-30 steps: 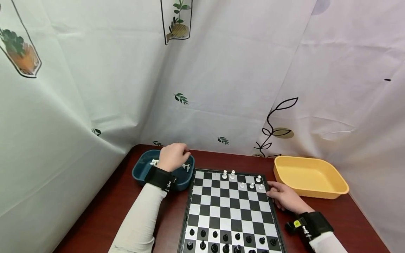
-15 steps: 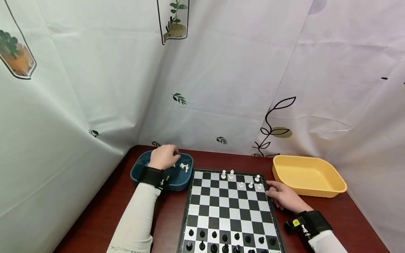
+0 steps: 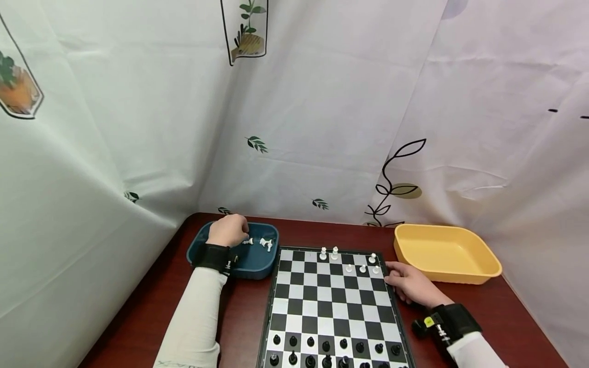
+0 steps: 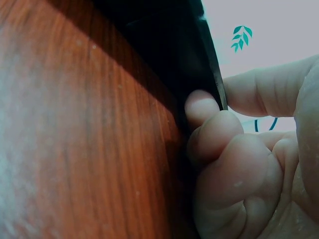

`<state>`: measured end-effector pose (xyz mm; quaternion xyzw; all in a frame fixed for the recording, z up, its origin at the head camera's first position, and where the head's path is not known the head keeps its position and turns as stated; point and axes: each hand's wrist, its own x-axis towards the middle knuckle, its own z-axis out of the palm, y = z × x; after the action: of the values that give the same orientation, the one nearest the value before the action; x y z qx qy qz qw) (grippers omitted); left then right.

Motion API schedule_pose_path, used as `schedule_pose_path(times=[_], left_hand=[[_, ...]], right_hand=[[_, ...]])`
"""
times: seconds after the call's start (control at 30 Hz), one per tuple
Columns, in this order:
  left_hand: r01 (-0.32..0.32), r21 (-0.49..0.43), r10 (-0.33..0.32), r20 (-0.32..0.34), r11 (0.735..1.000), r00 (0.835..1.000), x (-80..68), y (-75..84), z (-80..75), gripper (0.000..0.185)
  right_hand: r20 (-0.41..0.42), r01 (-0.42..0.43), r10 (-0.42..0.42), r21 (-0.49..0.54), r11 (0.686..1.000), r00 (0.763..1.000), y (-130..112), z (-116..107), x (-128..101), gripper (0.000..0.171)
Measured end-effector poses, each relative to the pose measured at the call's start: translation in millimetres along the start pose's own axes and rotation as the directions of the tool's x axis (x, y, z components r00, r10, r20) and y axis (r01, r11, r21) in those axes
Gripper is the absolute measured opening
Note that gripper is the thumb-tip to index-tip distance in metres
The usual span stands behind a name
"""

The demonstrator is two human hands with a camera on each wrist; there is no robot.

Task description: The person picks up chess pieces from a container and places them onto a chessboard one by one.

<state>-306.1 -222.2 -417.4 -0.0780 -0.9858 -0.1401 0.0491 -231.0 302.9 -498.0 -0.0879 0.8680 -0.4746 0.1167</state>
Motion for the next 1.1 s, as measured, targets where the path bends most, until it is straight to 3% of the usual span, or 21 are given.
schedule_pose_path(times=[0.3, 0.33, 0.4, 0.53, 0.63, 1.1], left_hand=[[0.038, -0.011, -0.037, 0.07, 0.999, 0.997, 4.1, -4.6, 12.4, 0.016], [0.041, -0.007, -0.04, 0.077, 0.999, 0.996, 4.7, -4.1, 13.9, 0.006], [0.048, 0.014, -0.049, 0.086, 0.999, 0.995, 5.4, -2.5, 16.9, 0.005], [0.041, 0.018, -0.042, 0.098, 0.999, 0.994, 4.8, 1.0, 22.1, 0.05], [0.0, 0.004, 0.0, 0.072, 1.0, 0.997, 6.0, -5.9, 31.6, 0.064], [-0.002, 0.062, -0.002, 0.072, 0.998, 0.997, 1.7, 6.3, 28.7, 0.068]], right_hand=[[0.004, -0.008, 0.008, 0.004, 1.0, 1.0, 2, 0, 3, 0.066], [0.004, -0.008, 0.008, 0.005, 1.0, 1.0, 2, 0, 3, 0.066], [0.004, -0.01, 0.01, 0.006, 1.0, 1.0, 2, 0, 3, 0.065], [-0.002, -0.009, 0.009, -0.006, 1.0, 1.0, 1, 0, 2, 0.065], [-0.008, -0.006, 0.006, -0.017, 1.0, 1.0, 1, 1, 3, 0.066], [-0.012, -0.014, 0.014, -0.009, 1.0, 1.0, 0, 1, 1, 0.067]])
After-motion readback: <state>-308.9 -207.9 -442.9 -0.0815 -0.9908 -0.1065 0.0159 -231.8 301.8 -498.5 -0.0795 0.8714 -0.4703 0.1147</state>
